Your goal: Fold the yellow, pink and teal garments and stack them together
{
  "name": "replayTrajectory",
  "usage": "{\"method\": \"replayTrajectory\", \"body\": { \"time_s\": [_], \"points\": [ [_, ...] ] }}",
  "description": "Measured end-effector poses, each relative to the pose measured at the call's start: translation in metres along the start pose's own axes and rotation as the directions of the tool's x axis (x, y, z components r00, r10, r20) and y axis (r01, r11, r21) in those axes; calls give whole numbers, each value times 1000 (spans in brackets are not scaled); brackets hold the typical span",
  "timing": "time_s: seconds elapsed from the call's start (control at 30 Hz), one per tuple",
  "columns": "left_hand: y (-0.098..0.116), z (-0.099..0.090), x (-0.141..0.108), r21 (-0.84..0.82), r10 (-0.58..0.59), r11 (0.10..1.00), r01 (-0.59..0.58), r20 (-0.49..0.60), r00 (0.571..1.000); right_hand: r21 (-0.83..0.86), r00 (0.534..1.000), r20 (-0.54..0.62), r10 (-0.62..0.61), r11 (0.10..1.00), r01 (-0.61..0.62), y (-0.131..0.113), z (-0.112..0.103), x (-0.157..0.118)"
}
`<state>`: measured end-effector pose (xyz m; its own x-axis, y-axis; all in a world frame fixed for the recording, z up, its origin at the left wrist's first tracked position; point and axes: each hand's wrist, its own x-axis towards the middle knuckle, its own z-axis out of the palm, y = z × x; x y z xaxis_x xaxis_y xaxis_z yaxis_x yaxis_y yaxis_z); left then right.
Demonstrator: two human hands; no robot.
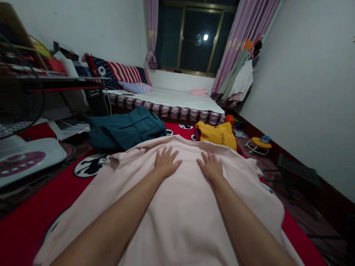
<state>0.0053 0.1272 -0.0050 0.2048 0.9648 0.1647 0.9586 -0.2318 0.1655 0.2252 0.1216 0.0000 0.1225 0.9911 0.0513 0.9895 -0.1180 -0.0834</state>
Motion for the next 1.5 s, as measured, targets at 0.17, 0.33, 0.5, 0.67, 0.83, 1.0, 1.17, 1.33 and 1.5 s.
{"method": "replayTrajectory", "body": {
  "time_s": [0.17,0.33,0.5,0.67,0.83,1.0,1.17,1.33,1.5],
  "points": [
    [-17,-6,-17,20,-15,1000,15,-18,1000,-73,995,-3,95,993,-95,35,-4,8],
    [-20,-5,-25,42,-25,999,29,-86,996,-28,982,61,180,984,-178,-14,-16,-18],
    [-22,0,-24,50,-13,999,19,-125,992,69,863,45,-502,864,499,-77,-8,-59],
    [-24,-2,-23,67,-9,998,15,-87,996,-22,996,23,-88,996,89,-22,-10,-23],
    [-23,-3,-22,65,-12,998,18,-94,995,-61,975,-24,219,974,-220,14,-12,-10],
    [-22,0,-20,56,-35,998,40,-85,996,-12,974,24,-227,974,227,-30,-3,-75],
    [-21,-3,-26,60,-36,997,39,-54,998,38,911,59,-409,912,407,-19,-11,-82],
    [-19,-6,-40,47,-25,999,27,-37,999,-10,989,101,112,994,-112,-11,-25,-47],
    [-20,-8,-47,23,-24,999,26,-101,995,69,947,110,-303,952,297,-68,-18,-78]
  ]
}}
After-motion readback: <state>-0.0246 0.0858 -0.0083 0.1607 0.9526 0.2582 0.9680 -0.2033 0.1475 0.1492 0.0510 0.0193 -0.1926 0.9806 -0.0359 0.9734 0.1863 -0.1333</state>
